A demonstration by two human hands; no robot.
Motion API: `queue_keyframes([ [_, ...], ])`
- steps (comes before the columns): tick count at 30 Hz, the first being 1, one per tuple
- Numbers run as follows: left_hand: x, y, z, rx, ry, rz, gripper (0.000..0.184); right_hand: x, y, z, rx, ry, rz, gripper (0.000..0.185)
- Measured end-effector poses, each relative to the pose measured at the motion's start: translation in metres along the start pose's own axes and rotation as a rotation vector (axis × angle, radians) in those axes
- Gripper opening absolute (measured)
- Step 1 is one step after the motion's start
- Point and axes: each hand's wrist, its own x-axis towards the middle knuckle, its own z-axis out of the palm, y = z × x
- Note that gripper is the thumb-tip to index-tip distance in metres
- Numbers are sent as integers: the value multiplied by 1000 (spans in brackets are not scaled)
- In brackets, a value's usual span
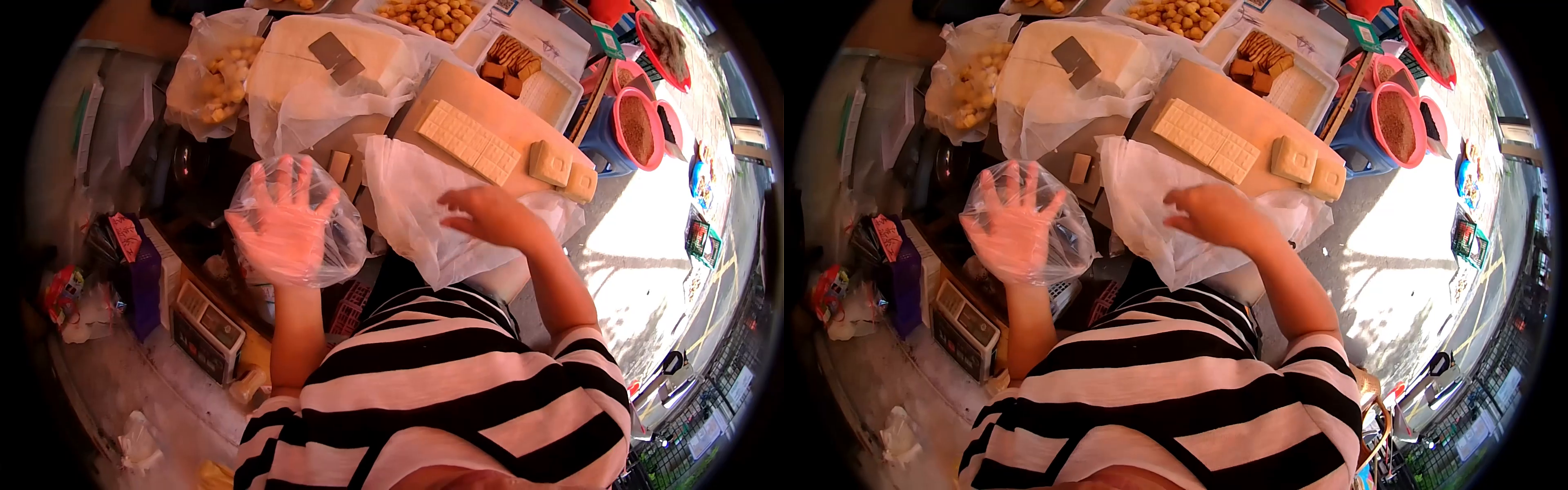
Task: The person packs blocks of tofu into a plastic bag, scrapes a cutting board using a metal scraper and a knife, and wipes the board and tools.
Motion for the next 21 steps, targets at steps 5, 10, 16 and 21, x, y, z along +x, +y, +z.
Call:
queue_keyframes([
  [5,5,13,-7,20,25,20,67,219,60,-7,493,705,328,44],
  [10,9,14,-8,44,91,20,68,306,54,25,-48,755,618,50],
  [16,15,-38,-16,31,205,-212,75,258,72,-23,930,950,-37,18],
  [21,30,-118,-20,95,249,-429,89,116,128,-123,1027,828,-10,18],
])
